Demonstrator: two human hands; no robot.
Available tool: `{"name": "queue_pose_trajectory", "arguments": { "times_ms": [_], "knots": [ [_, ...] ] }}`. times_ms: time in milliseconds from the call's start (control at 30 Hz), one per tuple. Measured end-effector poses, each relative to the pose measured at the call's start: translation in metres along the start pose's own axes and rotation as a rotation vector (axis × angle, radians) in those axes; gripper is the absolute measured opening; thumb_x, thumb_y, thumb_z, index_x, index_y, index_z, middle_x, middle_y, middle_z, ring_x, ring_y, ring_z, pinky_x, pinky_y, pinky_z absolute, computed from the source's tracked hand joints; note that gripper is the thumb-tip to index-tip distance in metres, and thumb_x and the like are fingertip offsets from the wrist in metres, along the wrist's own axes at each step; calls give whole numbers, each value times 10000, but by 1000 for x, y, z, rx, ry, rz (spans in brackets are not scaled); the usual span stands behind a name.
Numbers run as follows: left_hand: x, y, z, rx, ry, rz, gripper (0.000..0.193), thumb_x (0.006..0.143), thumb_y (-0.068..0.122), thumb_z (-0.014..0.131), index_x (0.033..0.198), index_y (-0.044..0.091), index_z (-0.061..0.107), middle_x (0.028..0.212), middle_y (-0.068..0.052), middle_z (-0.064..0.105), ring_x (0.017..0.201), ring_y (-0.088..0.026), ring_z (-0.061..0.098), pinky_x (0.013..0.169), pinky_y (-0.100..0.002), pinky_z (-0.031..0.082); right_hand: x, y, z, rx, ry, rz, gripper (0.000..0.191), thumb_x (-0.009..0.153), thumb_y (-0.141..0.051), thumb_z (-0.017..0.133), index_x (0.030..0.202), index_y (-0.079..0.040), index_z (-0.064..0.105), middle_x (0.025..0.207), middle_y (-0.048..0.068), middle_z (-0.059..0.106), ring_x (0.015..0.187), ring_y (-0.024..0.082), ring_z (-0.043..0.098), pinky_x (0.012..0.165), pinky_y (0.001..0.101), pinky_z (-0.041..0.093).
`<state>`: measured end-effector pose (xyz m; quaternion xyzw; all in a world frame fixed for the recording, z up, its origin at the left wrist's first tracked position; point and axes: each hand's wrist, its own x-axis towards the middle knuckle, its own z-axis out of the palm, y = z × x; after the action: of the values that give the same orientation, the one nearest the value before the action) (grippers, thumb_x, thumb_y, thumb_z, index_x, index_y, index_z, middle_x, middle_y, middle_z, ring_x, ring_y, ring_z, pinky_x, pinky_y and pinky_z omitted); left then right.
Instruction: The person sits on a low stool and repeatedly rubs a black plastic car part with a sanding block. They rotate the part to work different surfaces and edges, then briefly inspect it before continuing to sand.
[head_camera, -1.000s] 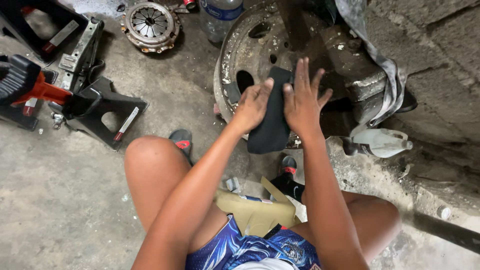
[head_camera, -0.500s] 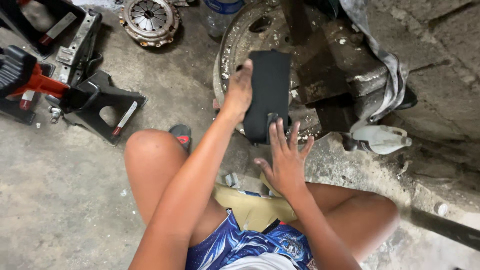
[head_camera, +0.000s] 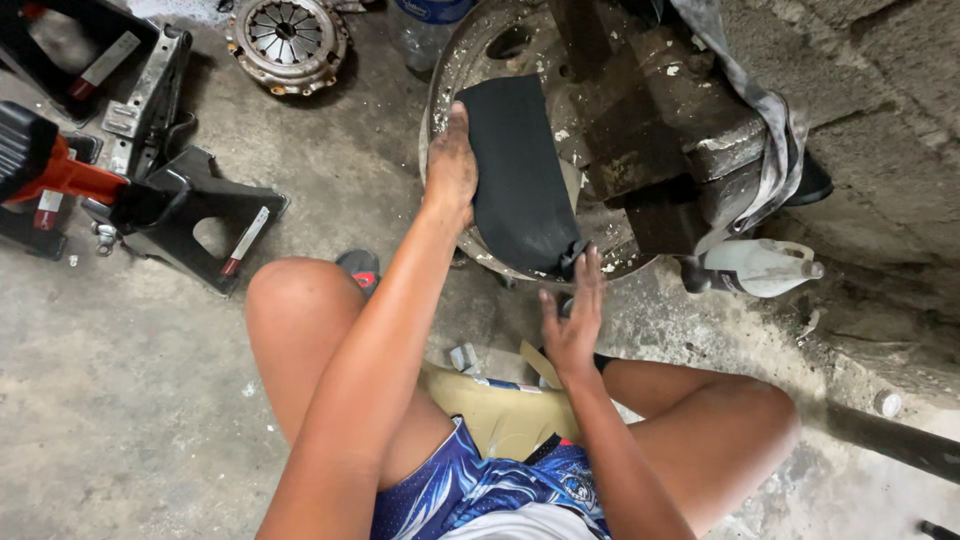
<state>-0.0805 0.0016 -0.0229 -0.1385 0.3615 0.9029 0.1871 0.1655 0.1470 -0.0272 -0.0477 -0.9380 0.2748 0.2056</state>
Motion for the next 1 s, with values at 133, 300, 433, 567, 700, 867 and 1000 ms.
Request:
{"name": "queue_pose_trajectory", "arguments": {
  "times_ms": [133,300,433,567,700,867,1000],
  "knots": [
    [0,1,1,62,15,23,619,1027,524,481,1118,-56,677,998,-136,742,848,-220,725,786,-387,628,10,-8,0,-62,168,-3,531,967,-82,729,1437,-26,488,1468,222,585,1351,400,599,1158,465,485],
    [-5,5,7,37,48,-18,593,1005,517,488,1156,-35,643,1019,-141,748,879,-226,741,801,-386,635,18,-12,-22,182,242,399,431,1016,-145,660,1393,17,530,1187,204,686,998,247,703,848,320,582],
    [-10,6,12,24,-19,4,661,1013,534,509,1202,-89,619,1059,-166,731,905,-242,725,817,-397,634,23,-23,-40,615,223,398,406,1071,-264,543,1367,12,560,1071,124,641,859,181,622,756,293,535],
    [-14,5,19,153,-58,57,586,982,560,514,1150,14,641,1047,-81,734,931,-162,714,850,-336,612,36,-43,-44,365,146,205,398,1137,-277,437,1321,16,633,1205,131,689,1112,224,669,984,363,524],
    [-26,-1,27,448,-64,57,601,1091,583,496,769,76,468,671,21,378,601,-126,338,533,-337,306,53,-66,-44,223,130,41,218,1110,-171,561,1227,-32,681,1158,171,638,1073,261,636,982,380,524],
    [-39,2,36,563,-71,71,572,1040,572,466,692,118,481,608,70,408,578,-80,388,544,-298,384,78,-77,-40,239,115,138,399,964,-139,733,1313,-14,585,1162,145,619,1054,260,608,935,374,511],
    [-46,8,41,444,-129,135,531,1032,529,488,751,97,615,673,80,525,651,-51,450,605,-280,420,85,-67,-31,73,258,-80,441,938,-130,828,1253,-11,544,1203,161,544,1161,308,525,1029,428,445]
  ]
}}
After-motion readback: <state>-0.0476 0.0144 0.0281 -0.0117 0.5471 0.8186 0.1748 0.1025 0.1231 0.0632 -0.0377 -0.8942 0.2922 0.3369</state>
